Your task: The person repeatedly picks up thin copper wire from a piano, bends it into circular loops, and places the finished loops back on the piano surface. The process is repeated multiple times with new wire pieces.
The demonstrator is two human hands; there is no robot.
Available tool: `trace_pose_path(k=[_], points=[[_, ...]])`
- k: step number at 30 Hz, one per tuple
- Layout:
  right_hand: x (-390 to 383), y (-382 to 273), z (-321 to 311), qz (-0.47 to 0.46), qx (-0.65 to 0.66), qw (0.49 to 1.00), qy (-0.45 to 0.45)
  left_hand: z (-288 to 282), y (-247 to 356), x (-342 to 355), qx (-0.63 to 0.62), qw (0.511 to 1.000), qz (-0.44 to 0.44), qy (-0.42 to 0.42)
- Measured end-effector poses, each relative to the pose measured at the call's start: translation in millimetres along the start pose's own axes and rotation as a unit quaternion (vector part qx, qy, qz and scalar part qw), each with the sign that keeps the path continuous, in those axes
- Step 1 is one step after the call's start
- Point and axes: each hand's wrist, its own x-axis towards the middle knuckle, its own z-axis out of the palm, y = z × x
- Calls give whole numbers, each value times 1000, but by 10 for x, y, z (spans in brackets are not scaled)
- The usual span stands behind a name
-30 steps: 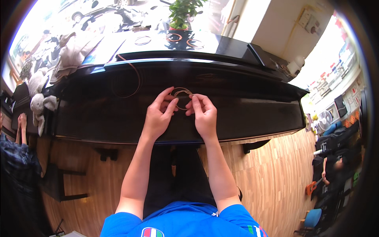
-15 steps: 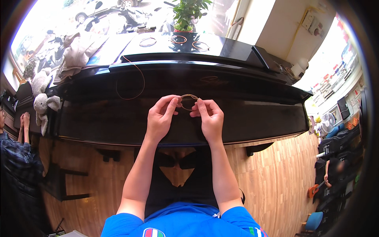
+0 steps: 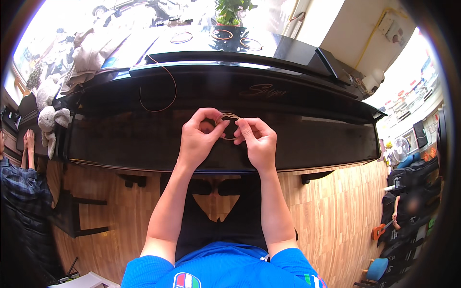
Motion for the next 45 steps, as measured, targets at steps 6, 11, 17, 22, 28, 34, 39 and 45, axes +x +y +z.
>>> trace_pose_path(k=[6,11,17,22,28,34,39,45], points=[[-4,-21,0,1,8,1000,8,25,43,-6,7,1000,6,7],[17,-20,-7,9,6,999,30,-38,22,-9,-54,998,2,-40],[24,-9,-18,6,18,999,38,-134,83,-3,-139,985,-40,-94],[25,5,-24,-4,29,999,23,-211,34,-4,-140,977,-68,-147],[11,22,-37,2,13,1000,16,-85,45,-29,-70,995,-33,-69],[-23,-3,1,-5,-16,1000,21,60,-44,-60,44,998,38,17],[-27,23,16,-31,-22,999,34,81,-24,-79,108,992,66,30],[-26,-5,27,-20,-20,999,33,45,-13,-91,147,988,56,3]])
